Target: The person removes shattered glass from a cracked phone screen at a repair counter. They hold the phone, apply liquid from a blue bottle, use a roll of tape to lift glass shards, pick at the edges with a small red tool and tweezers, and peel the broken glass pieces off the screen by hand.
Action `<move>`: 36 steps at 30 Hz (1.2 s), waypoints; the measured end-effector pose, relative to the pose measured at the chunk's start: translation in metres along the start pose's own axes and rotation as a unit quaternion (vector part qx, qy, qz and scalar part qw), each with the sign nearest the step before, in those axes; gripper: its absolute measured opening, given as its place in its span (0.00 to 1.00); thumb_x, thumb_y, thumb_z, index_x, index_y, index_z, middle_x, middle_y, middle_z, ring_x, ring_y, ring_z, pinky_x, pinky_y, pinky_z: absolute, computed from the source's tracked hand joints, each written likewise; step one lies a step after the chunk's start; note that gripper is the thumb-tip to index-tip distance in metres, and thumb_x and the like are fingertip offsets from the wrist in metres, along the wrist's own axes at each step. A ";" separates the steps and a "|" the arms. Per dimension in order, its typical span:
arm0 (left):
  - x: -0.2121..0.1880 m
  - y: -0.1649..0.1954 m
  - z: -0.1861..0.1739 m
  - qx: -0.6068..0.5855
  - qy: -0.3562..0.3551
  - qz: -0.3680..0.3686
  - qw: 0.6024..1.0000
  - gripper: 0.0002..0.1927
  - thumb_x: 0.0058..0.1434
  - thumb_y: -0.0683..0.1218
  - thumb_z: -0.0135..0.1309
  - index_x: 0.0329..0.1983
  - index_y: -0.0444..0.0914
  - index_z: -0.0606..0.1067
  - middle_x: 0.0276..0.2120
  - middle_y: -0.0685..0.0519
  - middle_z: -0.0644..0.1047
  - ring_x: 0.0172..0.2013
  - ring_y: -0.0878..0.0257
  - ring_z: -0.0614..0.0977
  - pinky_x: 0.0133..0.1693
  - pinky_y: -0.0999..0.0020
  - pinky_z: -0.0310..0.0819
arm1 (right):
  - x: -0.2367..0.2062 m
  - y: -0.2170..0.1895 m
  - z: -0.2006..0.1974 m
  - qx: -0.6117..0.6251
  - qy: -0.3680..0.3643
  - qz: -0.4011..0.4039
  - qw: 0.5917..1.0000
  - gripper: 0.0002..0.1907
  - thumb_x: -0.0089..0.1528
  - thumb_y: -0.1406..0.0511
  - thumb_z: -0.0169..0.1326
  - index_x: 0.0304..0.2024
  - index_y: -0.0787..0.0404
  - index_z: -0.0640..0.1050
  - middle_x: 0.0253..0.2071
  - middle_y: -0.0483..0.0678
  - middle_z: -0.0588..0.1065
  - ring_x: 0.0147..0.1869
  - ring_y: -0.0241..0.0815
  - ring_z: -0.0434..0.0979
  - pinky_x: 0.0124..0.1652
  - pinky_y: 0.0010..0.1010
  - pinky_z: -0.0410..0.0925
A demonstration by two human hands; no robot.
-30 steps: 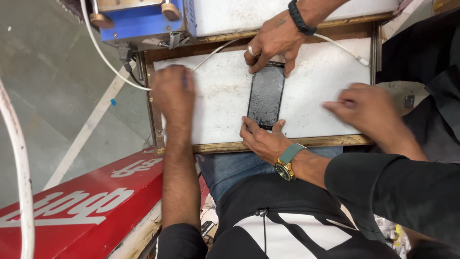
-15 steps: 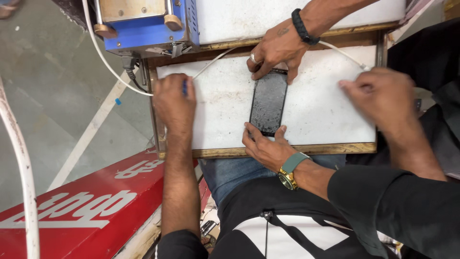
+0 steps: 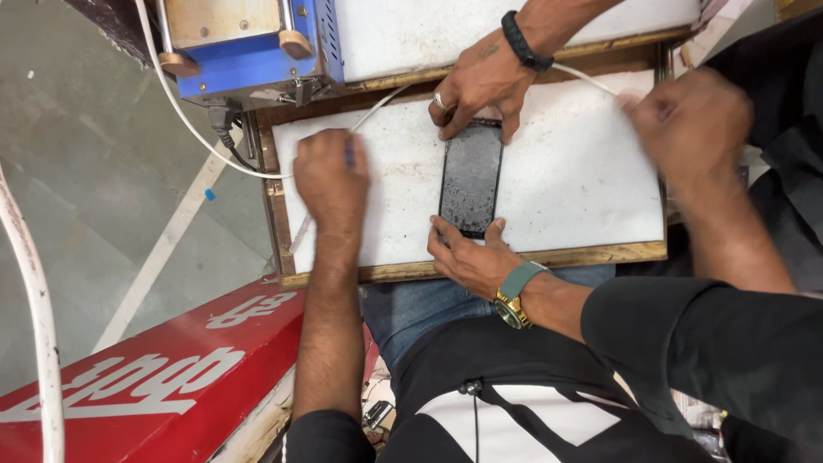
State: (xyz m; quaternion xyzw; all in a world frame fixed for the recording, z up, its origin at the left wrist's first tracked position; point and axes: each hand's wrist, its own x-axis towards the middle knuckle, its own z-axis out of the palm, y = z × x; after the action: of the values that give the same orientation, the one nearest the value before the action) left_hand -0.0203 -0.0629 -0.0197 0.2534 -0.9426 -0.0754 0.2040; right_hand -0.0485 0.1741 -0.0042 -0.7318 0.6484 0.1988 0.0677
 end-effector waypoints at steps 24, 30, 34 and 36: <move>-0.020 -0.016 0.000 -0.002 0.015 0.035 0.999 0.08 0.58 0.48 0.67 0.36 0.41 0.82 0.36 0.50 0.83 0.42 0.52 0.81 0.43 0.55 0.72 | -0.001 0.005 -0.003 -0.008 -0.007 -0.016 1.000 0.22 0.64 0.59 0.55 0.56 0.64 0.72 0.64 0.65 0.61 0.73 0.68 0.54 0.29 0.50 0.82; -0.056 -0.057 -0.043 -0.010 -0.006 -0.058 0.998 0.08 0.61 0.45 0.67 0.39 0.38 0.81 0.40 0.47 0.82 0.43 0.49 0.80 0.49 0.53 0.73 | -0.009 0.002 -0.014 -0.032 -0.037 0.006 0.999 0.30 0.58 0.64 0.61 0.61 0.62 0.68 0.68 0.58 0.58 0.74 0.60 0.52 0.40 0.42 0.81; -0.066 -0.049 -0.059 0.014 -0.004 -0.070 0.997 0.07 0.62 0.44 0.66 0.40 0.38 0.81 0.40 0.47 0.81 0.44 0.48 0.79 0.47 0.53 0.73 | -0.012 -0.003 -0.009 -0.237 -0.061 -0.053 0.968 0.43 0.53 0.64 0.68 0.67 0.64 0.62 0.66 0.58 0.60 0.75 0.59 0.54 0.62 0.46 0.62; -0.075 -0.028 -0.052 -0.032 -0.019 -0.035 0.999 0.06 0.61 0.44 0.65 0.39 0.38 0.80 0.41 0.48 0.81 0.44 0.49 0.79 0.48 0.53 0.74 | -0.012 -0.006 0.000 -0.398 -0.073 -0.066 0.912 0.51 0.52 0.64 0.71 0.71 0.65 0.57 0.63 0.55 0.63 0.73 0.55 0.58 0.71 0.45 0.53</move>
State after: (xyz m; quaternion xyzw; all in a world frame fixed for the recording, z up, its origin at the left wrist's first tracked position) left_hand 0.0730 -0.0509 -0.0056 0.2778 -0.9340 -0.1176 0.1916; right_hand -0.0439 0.1860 -0.0011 -0.7224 0.4590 0.4888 -0.1693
